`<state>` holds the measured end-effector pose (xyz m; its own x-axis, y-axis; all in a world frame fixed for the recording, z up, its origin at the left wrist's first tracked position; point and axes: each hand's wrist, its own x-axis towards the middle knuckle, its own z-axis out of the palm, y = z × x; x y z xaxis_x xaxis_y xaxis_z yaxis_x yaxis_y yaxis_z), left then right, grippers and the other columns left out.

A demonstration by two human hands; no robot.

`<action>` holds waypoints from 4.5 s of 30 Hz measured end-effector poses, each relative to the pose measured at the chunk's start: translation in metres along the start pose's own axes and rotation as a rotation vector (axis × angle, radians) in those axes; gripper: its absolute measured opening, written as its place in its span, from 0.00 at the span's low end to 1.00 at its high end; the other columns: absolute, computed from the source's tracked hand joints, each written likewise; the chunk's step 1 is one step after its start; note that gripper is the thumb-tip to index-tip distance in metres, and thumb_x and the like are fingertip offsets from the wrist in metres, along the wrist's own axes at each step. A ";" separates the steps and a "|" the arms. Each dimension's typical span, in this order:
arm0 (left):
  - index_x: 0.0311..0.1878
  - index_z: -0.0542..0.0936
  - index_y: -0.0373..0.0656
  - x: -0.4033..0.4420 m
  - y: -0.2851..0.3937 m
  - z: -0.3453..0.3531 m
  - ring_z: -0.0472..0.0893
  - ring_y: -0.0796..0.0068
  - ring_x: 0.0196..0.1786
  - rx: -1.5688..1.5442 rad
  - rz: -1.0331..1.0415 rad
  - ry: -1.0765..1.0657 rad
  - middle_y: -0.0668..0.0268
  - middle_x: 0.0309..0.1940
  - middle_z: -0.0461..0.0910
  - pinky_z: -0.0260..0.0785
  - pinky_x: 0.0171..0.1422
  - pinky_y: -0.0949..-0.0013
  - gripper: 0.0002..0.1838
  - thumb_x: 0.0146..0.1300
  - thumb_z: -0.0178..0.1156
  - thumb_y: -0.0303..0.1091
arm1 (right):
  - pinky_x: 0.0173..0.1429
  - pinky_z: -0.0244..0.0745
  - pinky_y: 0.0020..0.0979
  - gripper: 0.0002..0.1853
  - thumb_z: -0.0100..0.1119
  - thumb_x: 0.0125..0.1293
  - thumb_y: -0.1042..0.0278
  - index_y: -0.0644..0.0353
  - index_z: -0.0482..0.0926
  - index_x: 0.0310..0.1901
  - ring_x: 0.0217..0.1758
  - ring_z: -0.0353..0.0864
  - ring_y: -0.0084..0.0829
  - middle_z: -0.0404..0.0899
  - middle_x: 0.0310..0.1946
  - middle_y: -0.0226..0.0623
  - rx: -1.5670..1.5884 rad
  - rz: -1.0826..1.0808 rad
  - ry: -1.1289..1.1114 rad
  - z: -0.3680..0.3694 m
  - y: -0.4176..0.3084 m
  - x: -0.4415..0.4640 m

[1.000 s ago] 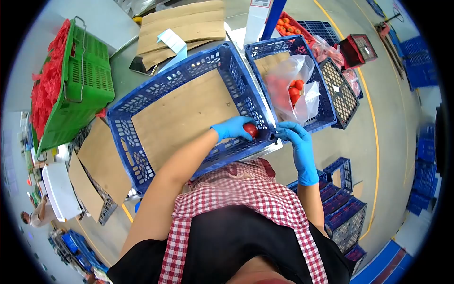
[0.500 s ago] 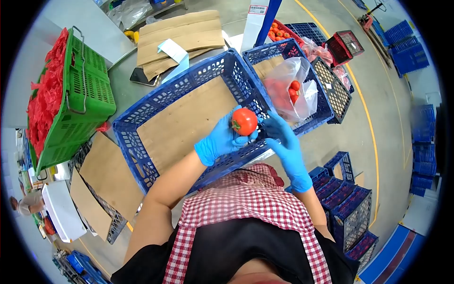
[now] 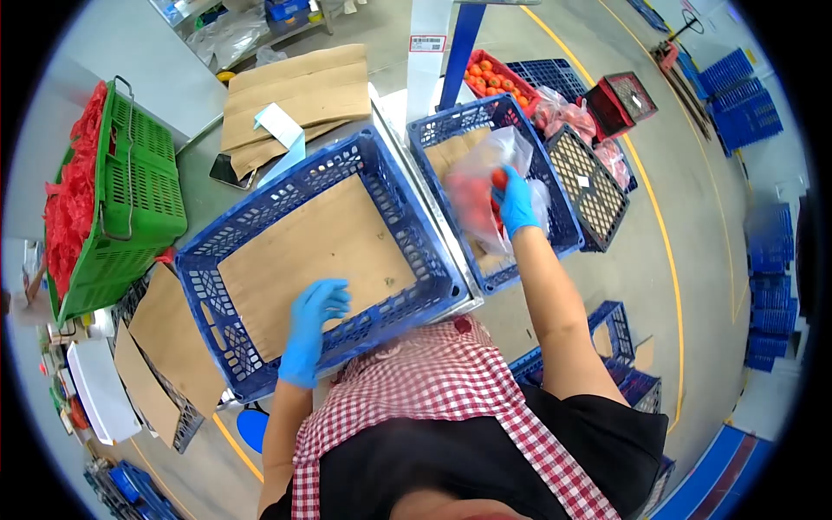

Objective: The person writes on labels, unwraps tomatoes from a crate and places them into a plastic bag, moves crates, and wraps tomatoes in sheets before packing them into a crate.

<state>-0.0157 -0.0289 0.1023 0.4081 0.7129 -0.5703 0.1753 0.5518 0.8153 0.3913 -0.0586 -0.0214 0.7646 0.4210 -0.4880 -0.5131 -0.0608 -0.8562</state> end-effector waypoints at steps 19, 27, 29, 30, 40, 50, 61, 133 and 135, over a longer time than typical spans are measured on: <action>0.49 0.70 0.43 -0.106 -0.120 -0.055 0.73 0.62 0.44 -0.979 -0.256 0.795 0.64 0.36 0.71 0.66 0.52 0.49 0.22 0.56 0.61 0.46 | 0.40 0.68 0.32 0.15 0.54 0.51 0.65 0.62 0.77 0.40 0.33 0.73 0.29 0.75 0.34 0.36 -0.324 -0.042 -0.183 -0.117 0.095 0.099; 0.42 0.75 0.35 -0.069 -0.160 -0.079 0.78 0.68 0.44 -0.071 0.204 0.307 0.56 0.39 0.78 0.72 0.51 0.64 0.11 0.56 0.61 0.24 | 0.39 0.71 0.25 0.14 0.51 0.62 0.69 0.58 0.77 0.49 0.36 0.77 0.26 0.78 0.39 0.31 -0.368 -0.053 -0.233 -0.099 0.085 -0.022; 0.43 0.75 0.34 -0.056 -0.147 -0.076 0.79 0.72 0.41 0.143 0.258 0.287 0.57 0.39 0.79 0.73 0.48 0.68 0.13 0.52 0.62 0.18 | 0.42 0.72 0.24 0.12 0.54 0.62 0.70 0.60 0.78 0.47 0.37 0.78 0.25 0.80 0.38 0.33 -0.413 -0.242 -0.265 -0.099 0.075 -0.061; 0.44 0.74 0.33 -0.040 -0.152 -0.082 0.77 0.73 0.42 0.186 0.270 0.196 0.57 0.40 0.79 0.72 0.48 0.69 0.14 0.53 0.61 0.19 | 0.43 0.73 0.25 0.12 0.54 0.62 0.70 0.62 0.78 0.46 0.38 0.77 0.25 0.79 0.38 0.33 -0.423 -0.300 -0.245 -0.097 0.066 -0.083; 0.56 0.68 0.28 -0.015 -0.130 -0.080 0.70 0.58 0.59 -0.753 -0.185 0.093 0.51 0.58 0.70 0.60 0.68 0.60 0.23 0.56 0.51 0.22 | 0.42 0.75 0.30 0.16 0.54 0.59 0.65 0.67 0.79 0.44 0.36 0.80 0.31 0.81 0.37 0.41 -0.452 0.121 -0.020 -0.278 0.137 -0.188; 0.61 0.62 0.25 -0.038 -0.035 0.196 0.67 0.61 0.61 -0.610 -0.015 -0.259 0.50 0.63 0.64 0.57 0.69 0.64 0.26 0.60 0.49 0.25 | 0.42 0.75 0.31 0.15 0.55 0.58 0.63 0.65 0.80 0.41 0.34 0.80 0.29 0.81 0.33 0.40 -0.321 0.161 0.090 -0.469 0.165 -0.217; 0.41 0.75 0.27 0.059 -0.143 0.607 0.76 0.59 0.49 -0.153 -0.249 -0.914 0.50 0.44 0.78 0.68 0.59 0.60 0.10 0.57 0.50 0.22 | 0.44 0.72 0.25 0.13 0.55 0.62 0.69 0.67 0.78 0.46 0.37 0.76 0.23 0.79 0.35 0.33 0.237 0.042 0.544 -0.602 0.151 -0.291; 0.44 0.78 0.36 -0.083 -0.462 0.924 0.77 0.77 0.32 1.249 -0.197 -1.178 0.64 0.33 0.79 0.70 0.35 0.70 0.24 0.63 0.54 0.52 | 0.29 0.76 0.32 0.13 0.56 0.64 0.58 0.61 0.78 0.31 0.22 0.76 0.30 0.79 0.22 0.35 0.551 0.536 0.767 -0.880 0.070 -0.378; 0.43 0.78 0.32 -0.064 -0.488 0.917 0.76 0.76 0.34 1.149 -0.019 -1.160 0.62 0.34 0.79 0.69 0.39 0.70 0.29 0.64 0.51 0.55 | 0.30 0.73 0.31 0.18 0.62 0.57 0.51 0.62 0.80 0.26 0.25 0.78 0.31 0.77 0.21 0.35 -0.826 0.508 0.662 -0.945 0.101 -0.402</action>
<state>0.6941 -0.7410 -0.1675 0.7216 -0.2715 -0.6368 0.5085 -0.4163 0.7537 0.4006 -1.0896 -0.0715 0.7234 -0.3585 -0.5900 -0.5947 -0.7577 -0.2688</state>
